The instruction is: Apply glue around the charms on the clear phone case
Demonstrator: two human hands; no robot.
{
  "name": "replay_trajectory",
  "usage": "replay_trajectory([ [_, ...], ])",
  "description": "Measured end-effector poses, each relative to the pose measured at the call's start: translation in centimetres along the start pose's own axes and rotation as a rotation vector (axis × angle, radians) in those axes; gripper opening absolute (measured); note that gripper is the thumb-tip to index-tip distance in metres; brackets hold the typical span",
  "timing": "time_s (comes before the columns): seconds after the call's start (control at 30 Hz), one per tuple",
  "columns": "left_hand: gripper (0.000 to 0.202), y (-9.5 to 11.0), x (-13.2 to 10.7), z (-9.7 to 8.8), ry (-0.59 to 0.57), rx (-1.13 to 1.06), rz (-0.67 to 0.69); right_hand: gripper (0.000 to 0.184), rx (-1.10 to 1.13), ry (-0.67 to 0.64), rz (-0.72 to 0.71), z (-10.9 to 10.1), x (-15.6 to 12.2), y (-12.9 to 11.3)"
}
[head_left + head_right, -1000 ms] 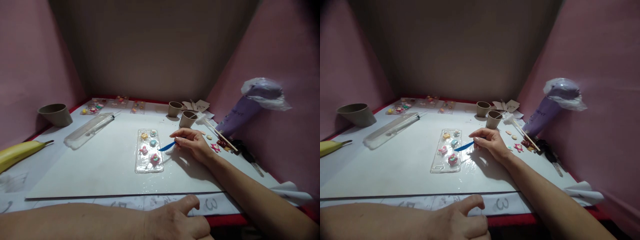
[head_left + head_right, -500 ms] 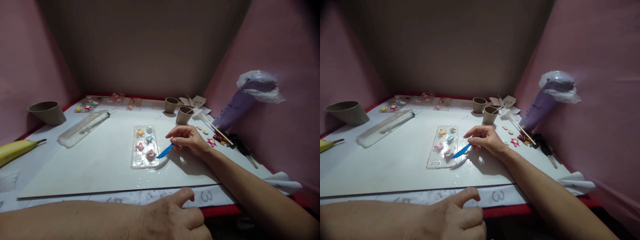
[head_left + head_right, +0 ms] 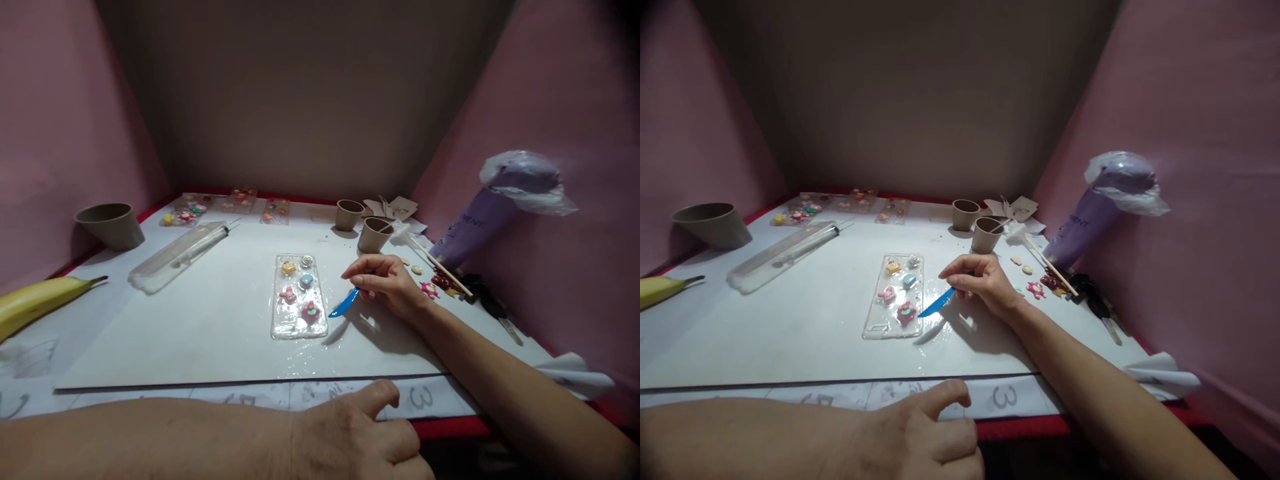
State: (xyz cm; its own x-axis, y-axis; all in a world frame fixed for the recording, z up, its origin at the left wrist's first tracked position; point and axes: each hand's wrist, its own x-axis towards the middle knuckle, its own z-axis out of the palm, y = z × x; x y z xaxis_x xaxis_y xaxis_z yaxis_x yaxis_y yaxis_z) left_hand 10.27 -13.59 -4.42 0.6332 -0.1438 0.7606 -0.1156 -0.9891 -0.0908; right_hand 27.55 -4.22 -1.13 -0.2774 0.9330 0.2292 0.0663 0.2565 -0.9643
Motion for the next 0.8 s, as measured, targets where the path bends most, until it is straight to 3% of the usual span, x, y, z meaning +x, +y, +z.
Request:
replay_trajectory([
  [0.27, 0.011, -0.01, -0.28, 0.3, -0.044, 0.003, 0.035, 0.013, -0.002, 0.101, -0.028, 0.4, 0.08, -0.12],
  [0.8, 0.009, -0.08, -0.37, 0.03, -0.098, -0.022, 0.036, 0.018, 0.15, 0.044, 0.005, 0.53, 0.14, 0.1],
])
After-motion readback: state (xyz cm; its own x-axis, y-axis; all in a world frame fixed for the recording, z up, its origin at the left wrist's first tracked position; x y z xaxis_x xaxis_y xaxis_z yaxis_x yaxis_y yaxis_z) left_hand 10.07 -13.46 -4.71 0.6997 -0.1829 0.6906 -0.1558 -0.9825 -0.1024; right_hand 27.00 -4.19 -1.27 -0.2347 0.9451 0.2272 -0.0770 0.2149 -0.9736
